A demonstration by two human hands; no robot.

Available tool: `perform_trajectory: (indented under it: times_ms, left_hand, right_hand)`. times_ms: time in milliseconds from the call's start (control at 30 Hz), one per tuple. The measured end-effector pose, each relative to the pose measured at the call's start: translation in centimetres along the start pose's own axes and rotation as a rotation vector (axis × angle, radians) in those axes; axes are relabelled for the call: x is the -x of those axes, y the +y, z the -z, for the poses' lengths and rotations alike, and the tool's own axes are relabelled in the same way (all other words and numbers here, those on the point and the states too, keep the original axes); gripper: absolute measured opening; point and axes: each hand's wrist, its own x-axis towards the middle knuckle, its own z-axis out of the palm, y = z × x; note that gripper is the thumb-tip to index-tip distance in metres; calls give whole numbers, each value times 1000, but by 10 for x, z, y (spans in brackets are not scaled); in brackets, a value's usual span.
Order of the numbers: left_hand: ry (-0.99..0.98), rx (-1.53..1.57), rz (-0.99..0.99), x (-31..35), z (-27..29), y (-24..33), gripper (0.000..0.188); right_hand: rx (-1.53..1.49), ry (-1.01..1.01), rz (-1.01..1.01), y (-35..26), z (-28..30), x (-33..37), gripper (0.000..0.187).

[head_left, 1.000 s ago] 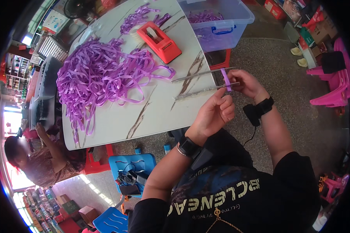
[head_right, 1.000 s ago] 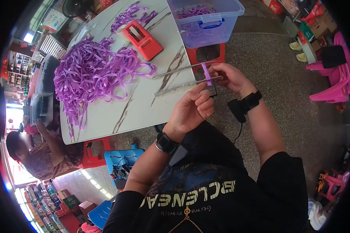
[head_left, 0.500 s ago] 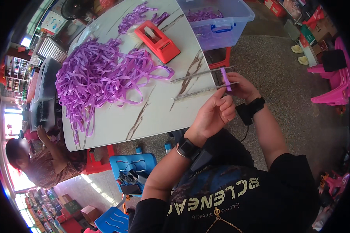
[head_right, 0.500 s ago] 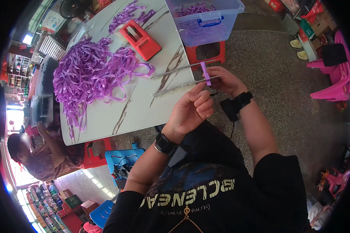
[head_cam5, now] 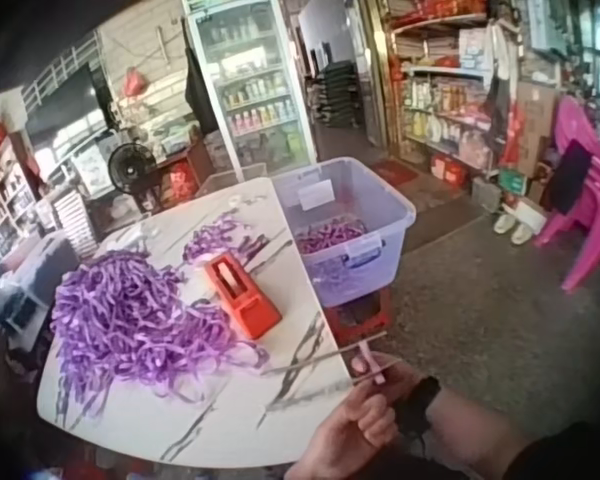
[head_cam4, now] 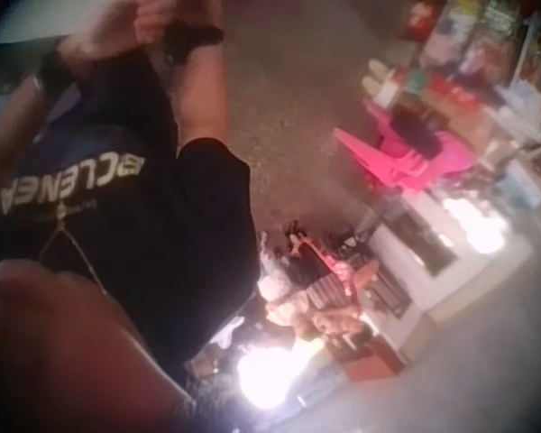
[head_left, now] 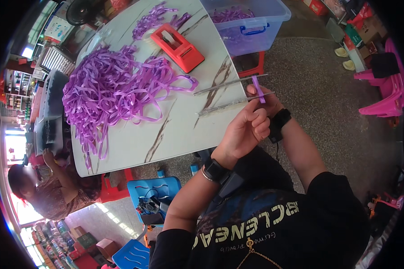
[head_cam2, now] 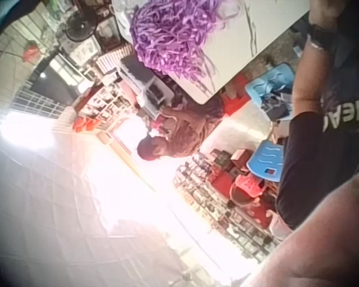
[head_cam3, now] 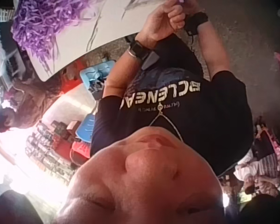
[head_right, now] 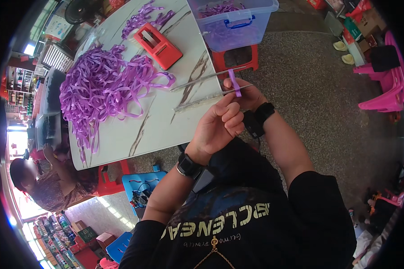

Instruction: The recorder is crafting decorative flowers or items using purple ribbons, securing them with tape onto small sticks.

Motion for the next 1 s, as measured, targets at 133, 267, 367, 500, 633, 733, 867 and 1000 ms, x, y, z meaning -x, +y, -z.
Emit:
perform_trajectory:
  times_ms: [133, 267, 367, 500, 633, 733, 867, 1000]
  left_hand:
    - [-1, 0, -3, -1, -1, 0, 15]
    - [-1, -2, 0, -2, -1, 0, 15]
    - [6, -10, -4, -1, -2, 0, 15]
    - [4, 14, -10, 0, 0, -3, 16]
    - [13, 19, -10, 2, 3, -2, 23]
    - [18, 14, -8, 1, 2, -2, 30]
    - [19, 6, -17, 1, 4, -1, 32]
    - [7, 4, -6, -1, 0, -1, 27]
  right_hand:
    - [160, 175, 8, -3, -5, 2, 20]
    - [199, 67, -46, -4, 3, -2, 25]
    - [419, 457, -11, 0, -18, -5, 25]
    - [822, 592, 58, -26, -26, 13, 24]
    - [815, 880, 41, -22, -75, 14, 26]
    - [1885, 940, 30, -9, -89, 5, 42]
    - [1396, 703, 20, -22, -74, 6, 30]
    - [786, 505, -73, -40, -46, 19, 25]
